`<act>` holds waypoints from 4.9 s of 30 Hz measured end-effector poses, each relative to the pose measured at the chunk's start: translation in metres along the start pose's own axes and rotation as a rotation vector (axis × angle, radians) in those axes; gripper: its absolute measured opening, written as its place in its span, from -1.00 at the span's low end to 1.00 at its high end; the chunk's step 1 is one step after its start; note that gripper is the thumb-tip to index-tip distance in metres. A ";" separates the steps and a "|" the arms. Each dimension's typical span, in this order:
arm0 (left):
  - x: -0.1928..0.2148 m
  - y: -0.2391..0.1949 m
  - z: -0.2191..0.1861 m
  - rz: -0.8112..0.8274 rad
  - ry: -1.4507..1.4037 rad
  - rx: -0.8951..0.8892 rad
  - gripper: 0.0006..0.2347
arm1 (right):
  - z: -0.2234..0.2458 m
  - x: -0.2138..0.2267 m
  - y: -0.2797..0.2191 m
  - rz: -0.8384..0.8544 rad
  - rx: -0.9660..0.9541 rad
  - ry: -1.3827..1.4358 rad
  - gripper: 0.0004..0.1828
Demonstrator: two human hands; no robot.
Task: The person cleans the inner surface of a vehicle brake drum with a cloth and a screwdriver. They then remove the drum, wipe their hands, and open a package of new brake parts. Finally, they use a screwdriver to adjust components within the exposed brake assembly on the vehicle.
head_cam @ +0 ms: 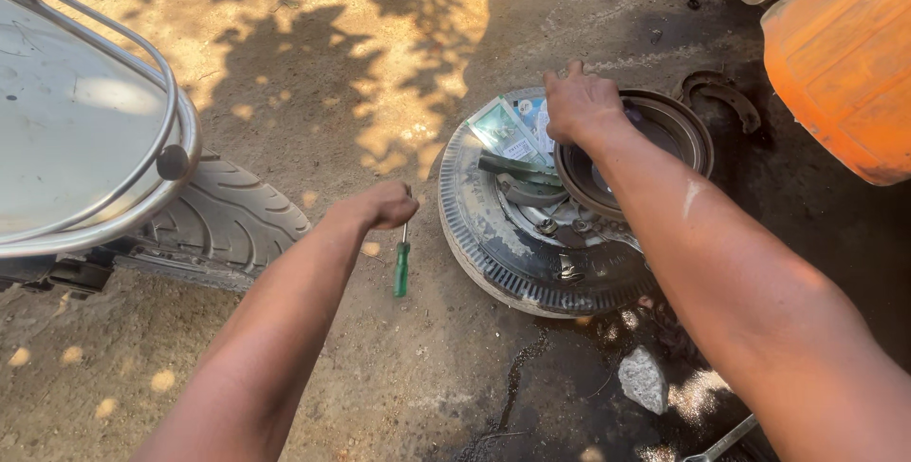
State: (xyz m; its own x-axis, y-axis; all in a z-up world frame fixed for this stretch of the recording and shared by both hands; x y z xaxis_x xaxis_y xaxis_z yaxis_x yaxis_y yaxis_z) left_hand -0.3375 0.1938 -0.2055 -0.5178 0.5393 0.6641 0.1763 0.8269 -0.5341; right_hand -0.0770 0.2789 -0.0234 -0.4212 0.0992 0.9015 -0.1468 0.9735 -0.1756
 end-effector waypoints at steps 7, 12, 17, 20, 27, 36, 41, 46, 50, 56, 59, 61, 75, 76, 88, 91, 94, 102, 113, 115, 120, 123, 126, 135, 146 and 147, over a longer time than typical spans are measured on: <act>0.070 -0.010 -0.029 -0.325 -0.539 -0.136 -0.82 | -0.008 -0.031 0.026 0.092 -0.013 0.157 -0.03; 0.070 -0.043 -0.051 -0.323 -1.201 0.102 -0.85 | -0.024 -0.031 0.029 0.100 -0.069 0.296 -0.19; 0.064 -0.051 -0.069 -0.314 -1.219 0.133 -0.84 | -0.021 -0.027 0.022 0.001 -0.072 0.234 -0.52; 0.065 -0.051 -0.078 -0.314 -1.207 0.127 -0.85 | -0.016 -0.022 0.023 -0.100 -0.016 0.162 -0.63; 0.083 -0.067 -0.100 -0.346 -1.106 0.055 -0.78 | -0.034 0.041 -0.030 -0.448 0.051 0.165 -0.73; 0.068 -0.122 -0.229 -0.339 -0.689 -0.391 -0.45 | -0.074 0.070 -0.178 -0.284 -0.079 0.564 -0.73; 0.024 -0.179 -0.304 0.028 -0.434 -0.263 -0.62 | -0.127 0.022 -0.258 -0.189 -0.147 0.729 -0.70; -0.044 -0.232 -0.386 0.214 -0.379 -0.351 -0.65 | -0.185 -0.005 -0.347 -0.132 -0.256 0.722 -0.70; -0.106 -0.246 -0.433 0.243 -0.461 -0.400 -0.68 | -0.227 -0.016 -0.408 -0.085 -0.315 0.713 -0.71; -0.173 -0.227 -0.459 -0.042 -0.907 -0.252 -0.68 | -0.281 -0.038 -0.471 -0.472 -0.440 0.566 -0.55; -0.209 -0.214 -0.463 0.034 -1.461 -0.088 -0.69 | -0.286 -0.060 -0.474 -0.280 -0.342 0.662 -0.49; -0.234 -0.204 -0.467 0.083 -1.728 0.004 -0.73 | -0.270 -0.075 -0.474 -0.131 -0.237 0.677 -0.47; -0.226 -0.174 -0.435 0.050 -1.711 -0.336 -0.71 | -0.263 -0.101 -0.484 0.162 -0.283 0.365 -0.53; -0.225 -0.169 -0.429 0.018 -1.638 -0.319 -0.69 | -0.271 -0.098 -0.487 0.193 -0.338 0.380 -0.53; -0.224 -0.207 -0.442 -0.343 -0.680 -0.608 -0.57 | -0.269 -0.088 -0.496 0.175 -0.366 0.387 -0.55; -0.229 -0.212 -0.449 -0.297 -0.680 -0.621 -0.58 | -0.273 -0.085 -0.494 0.160 -0.387 0.383 -0.54; -0.228 -0.216 -0.451 -0.262 -0.688 -0.618 -0.59 | -0.274 -0.085 -0.492 0.128 -0.359 0.328 -0.53; -0.220 -0.223 -0.450 -0.251 -0.773 -0.505 -0.63 | -0.253 -0.076 -0.496 0.096 -0.154 0.126 -0.42; -0.220 -0.241 -0.462 -0.344 -0.474 -0.626 -0.77 | -0.245 -0.091 -0.500 -0.066 -0.008 -0.209 -0.20; -0.222 -0.248 -0.469 -0.379 -0.352 -0.718 -0.77 | -0.245 -0.092 -0.496 -0.051 -0.018 -0.227 -0.24; -0.229 -0.250 -0.492 -0.508 0.021 -0.921 -0.85 | -0.243 -0.087 -0.497 -0.151 -0.073 -0.277 -0.39; -0.231 -0.238 -0.511 -0.442 0.274 -0.879 -0.75 | -0.242 -0.078 -0.500 -0.216 -0.102 -0.315 -0.49; -0.229 -0.236 -0.529 -0.409 0.445 -0.952 -0.66 | -0.239 -0.068 -0.494 -0.225 -0.117 -0.302 -0.70; -0.228 -0.252 -0.550 -0.476 0.541 -1.056 -0.76 | -0.217 -0.047 -0.467 -0.001 -0.208 -0.130 -0.89; -0.238 -0.225 -0.544 -0.356 0.553 -1.103 -0.83 | -0.220 -0.054 -0.443 0.041 -0.276 -0.121 -0.83; -0.241 -0.224 -0.539 -0.355 0.529 -1.098 -0.83 | -0.218 -0.058 -0.442 0.057 -0.274 -0.104 -0.85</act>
State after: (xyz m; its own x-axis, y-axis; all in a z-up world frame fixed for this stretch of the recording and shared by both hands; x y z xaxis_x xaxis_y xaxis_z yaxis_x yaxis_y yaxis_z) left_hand 0.1989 -0.0351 0.0363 -0.3273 0.0499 0.9436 0.8269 0.4984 0.2605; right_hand 0.2071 -0.1121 0.0885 -0.5136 0.1471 0.8453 0.1204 0.9878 -0.0988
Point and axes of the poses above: each hand's wrist, its own y-axis towards the middle knuckle, its own x-axis out of the back of the hand, z = x × y, the point moved 6 cm from there along y, towards the middle knuckle, and after that the axes turned 8 degrees about -y, right-handed, at the moved point
